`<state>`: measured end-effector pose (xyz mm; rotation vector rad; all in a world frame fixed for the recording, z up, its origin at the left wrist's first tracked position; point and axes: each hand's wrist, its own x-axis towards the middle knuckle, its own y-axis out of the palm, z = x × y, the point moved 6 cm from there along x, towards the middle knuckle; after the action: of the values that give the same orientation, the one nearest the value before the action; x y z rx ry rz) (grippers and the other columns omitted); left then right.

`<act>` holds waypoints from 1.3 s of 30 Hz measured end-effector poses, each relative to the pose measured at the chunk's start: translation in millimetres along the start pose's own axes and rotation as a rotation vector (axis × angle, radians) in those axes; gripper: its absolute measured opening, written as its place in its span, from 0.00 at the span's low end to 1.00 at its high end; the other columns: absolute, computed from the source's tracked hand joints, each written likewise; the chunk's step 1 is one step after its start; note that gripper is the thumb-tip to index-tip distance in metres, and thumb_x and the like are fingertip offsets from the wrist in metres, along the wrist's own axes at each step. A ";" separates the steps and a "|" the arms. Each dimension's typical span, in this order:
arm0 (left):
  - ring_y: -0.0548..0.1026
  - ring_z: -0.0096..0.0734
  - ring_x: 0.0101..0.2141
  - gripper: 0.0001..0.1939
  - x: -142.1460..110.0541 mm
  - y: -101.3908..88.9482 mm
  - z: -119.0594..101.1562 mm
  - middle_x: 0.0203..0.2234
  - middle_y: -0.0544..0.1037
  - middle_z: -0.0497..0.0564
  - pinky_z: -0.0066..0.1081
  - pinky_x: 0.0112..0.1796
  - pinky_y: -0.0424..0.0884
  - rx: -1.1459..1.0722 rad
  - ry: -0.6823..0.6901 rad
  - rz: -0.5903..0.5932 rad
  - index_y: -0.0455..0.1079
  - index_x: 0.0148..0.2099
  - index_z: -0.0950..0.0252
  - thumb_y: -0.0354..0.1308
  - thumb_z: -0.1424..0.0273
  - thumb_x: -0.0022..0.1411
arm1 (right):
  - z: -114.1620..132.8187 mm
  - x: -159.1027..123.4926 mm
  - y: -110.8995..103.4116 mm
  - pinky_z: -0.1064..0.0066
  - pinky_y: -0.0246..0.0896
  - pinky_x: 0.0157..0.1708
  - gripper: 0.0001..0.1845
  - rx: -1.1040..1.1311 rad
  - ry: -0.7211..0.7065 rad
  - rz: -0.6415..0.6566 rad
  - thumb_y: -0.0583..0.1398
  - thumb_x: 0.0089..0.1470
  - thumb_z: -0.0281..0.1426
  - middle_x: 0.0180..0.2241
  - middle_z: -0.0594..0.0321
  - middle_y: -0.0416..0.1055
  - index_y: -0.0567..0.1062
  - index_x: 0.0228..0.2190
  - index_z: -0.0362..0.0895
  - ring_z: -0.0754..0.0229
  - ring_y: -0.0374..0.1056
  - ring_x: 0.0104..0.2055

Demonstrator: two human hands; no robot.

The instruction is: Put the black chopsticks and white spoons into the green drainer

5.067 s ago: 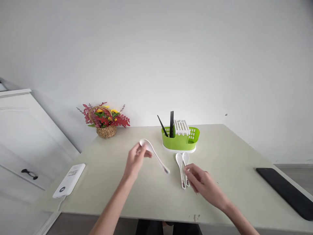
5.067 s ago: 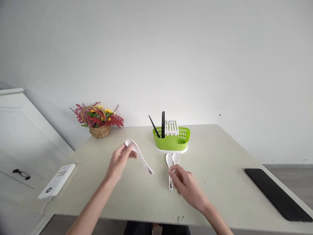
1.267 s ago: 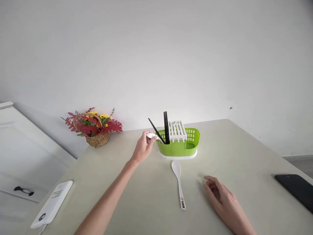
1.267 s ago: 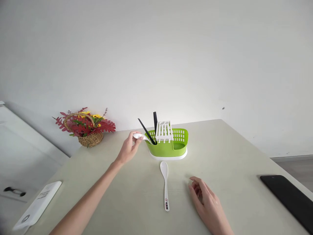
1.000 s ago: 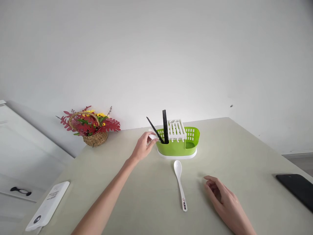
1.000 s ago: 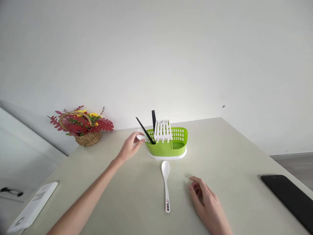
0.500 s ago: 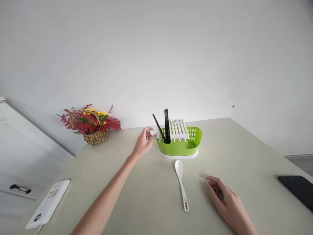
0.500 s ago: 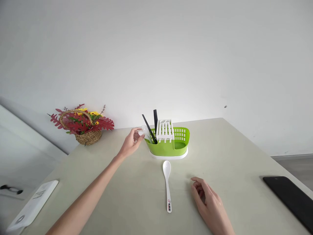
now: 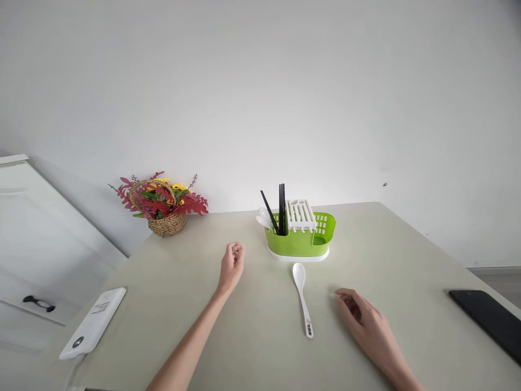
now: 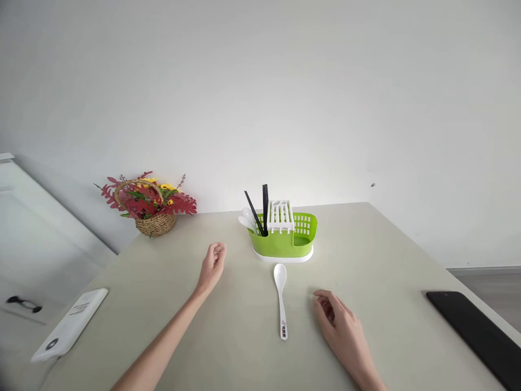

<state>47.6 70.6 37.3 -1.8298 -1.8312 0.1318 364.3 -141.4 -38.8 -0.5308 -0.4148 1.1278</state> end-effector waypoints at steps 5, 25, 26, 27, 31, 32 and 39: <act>0.71 0.30 0.27 0.20 -41.9 2.5 18.7 0.31 0.75 0.49 0.28 0.30 0.66 -0.007 -0.042 0.049 0.68 0.44 0.61 0.52 0.50 0.68 | 30.6 -0.1 19.7 0.67 0.64 0.34 0.21 -0.111 0.030 -0.039 0.51 0.63 0.53 0.36 0.64 0.77 0.74 0.39 0.53 0.56 0.72 0.36; 0.72 0.31 0.28 0.21 -99.9 4.0 -10.0 0.33 0.76 0.49 0.32 0.35 0.71 0.046 0.048 0.256 0.69 0.49 0.61 0.52 0.48 0.69 | 104.1 -24.5 97.0 0.69 0.53 0.34 0.15 -0.414 -0.396 -0.068 0.48 0.71 0.34 0.31 0.62 0.73 0.67 0.31 0.47 0.57 0.72 0.33; 0.72 0.30 0.27 0.22 -100.3 4.5 -13.0 0.35 0.76 0.49 0.33 0.35 0.71 0.049 0.037 0.267 0.68 0.50 0.61 0.53 0.48 0.68 | 104.7 -26.1 96.9 0.68 0.53 0.34 0.16 -0.398 -0.409 -0.067 0.48 0.71 0.35 0.31 0.62 0.73 0.66 0.31 0.47 0.57 0.71 0.33; 0.72 0.30 0.26 0.23 -100.7 5.2 -16.1 0.36 0.77 0.49 0.33 0.34 0.72 0.045 0.018 0.285 0.67 0.52 0.61 0.53 0.47 0.68 | 105.1 -27.3 96.5 0.68 0.54 0.34 0.16 -0.381 -0.419 -0.066 0.47 0.71 0.35 0.30 0.63 0.73 0.66 0.31 0.47 0.57 0.71 0.32; 0.74 0.30 0.26 0.24 -104.1 13.6 -34.1 0.37 0.79 0.50 0.31 0.31 0.72 -0.014 -0.056 0.445 0.67 0.52 0.59 0.48 0.46 0.70 | 108.4 -31.0 93.4 0.70 0.55 0.32 0.17 -0.297 -0.451 -0.053 0.46 0.72 0.36 0.28 0.64 0.72 0.65 0.31 0.47 0.58 0.71 0.31; 0.75 0.30 0.26 0.23 -105.2 16.2 -40.0 0.37 0.80 0.49 0.31 0.32 0.72 -0.027 -0.060 0.487 0.68 0.51 0.59 0.48 0.46 0.70 | 109.6 -31.8 92.5 0.71 0.55 0.32 0.17 -0.272 -0.458 -0.047 0.46 0.72 0.36 0.27 0.65 0.71 0.65 0.32 0.48 0.58 0.71 0.31; 0.77 0.30 0.31 0.19 -103.8 23.8 -69.3 0.38 0.80 0.51 0.31 0.34 0.71 -0.118 -0.081 0.564 0.64 0.49 0.59 0.50 0.49 0.71 | 115.4 -35.5 80.9 0.72 0.59 0.30 0.16 -0.080 -0.452 -0.058 0.45 0.72 0.37 0.27 0.65 0.71 0.68 0.37 0.47 0.60 0.69 0.28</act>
<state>91.8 -47.2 54.3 -2.4134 -1.3452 0.3102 226.4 -125.9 4.4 -0.3266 -0.8642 1.1773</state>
